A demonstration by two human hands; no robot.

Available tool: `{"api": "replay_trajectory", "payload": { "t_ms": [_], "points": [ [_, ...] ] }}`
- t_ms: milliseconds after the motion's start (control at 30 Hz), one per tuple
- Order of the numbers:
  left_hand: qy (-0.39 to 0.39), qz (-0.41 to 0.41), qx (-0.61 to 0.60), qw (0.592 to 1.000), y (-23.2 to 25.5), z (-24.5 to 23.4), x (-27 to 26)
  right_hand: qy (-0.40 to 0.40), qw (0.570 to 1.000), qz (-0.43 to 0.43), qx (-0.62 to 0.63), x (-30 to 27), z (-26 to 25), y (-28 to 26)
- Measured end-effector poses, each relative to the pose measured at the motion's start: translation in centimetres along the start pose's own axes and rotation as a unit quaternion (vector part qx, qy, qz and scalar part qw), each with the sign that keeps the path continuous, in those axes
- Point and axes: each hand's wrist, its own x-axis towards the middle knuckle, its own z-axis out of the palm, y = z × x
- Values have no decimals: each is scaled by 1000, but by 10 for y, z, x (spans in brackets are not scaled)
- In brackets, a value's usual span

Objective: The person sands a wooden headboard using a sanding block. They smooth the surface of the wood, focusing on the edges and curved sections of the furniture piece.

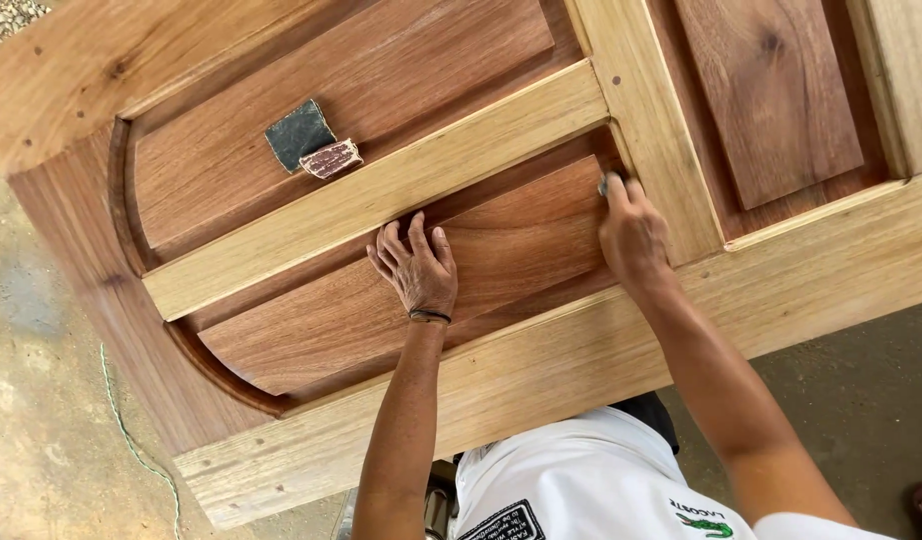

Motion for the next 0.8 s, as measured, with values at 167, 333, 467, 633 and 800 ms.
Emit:
{"api": "replay_trajectory", "payload": {
  "t_ms": [167, 333, 467, 633, 800],
  "points": [
    [7, 8, 6, 1000, -1, 1, -1, 4, 1000, 5, 14, 45, 26, -2],
    [5, 1, -4, 1000, -1, 0, -1, -68, 997, 48, -2, -25, -13, 2],
    [7, 2, -2, 1000, -2, 2, -1, -12, 999, 49, 6, -14, 6, -1],
    [11, 4, 0, 1000, -3, 4, -1, 9, 999, 34, 38, 43, 20, -9],
    [11, 7, -1, 1000, -2, 2, -1, -48, 994, 74, 58, 7, -15, -15]
  ]
}}
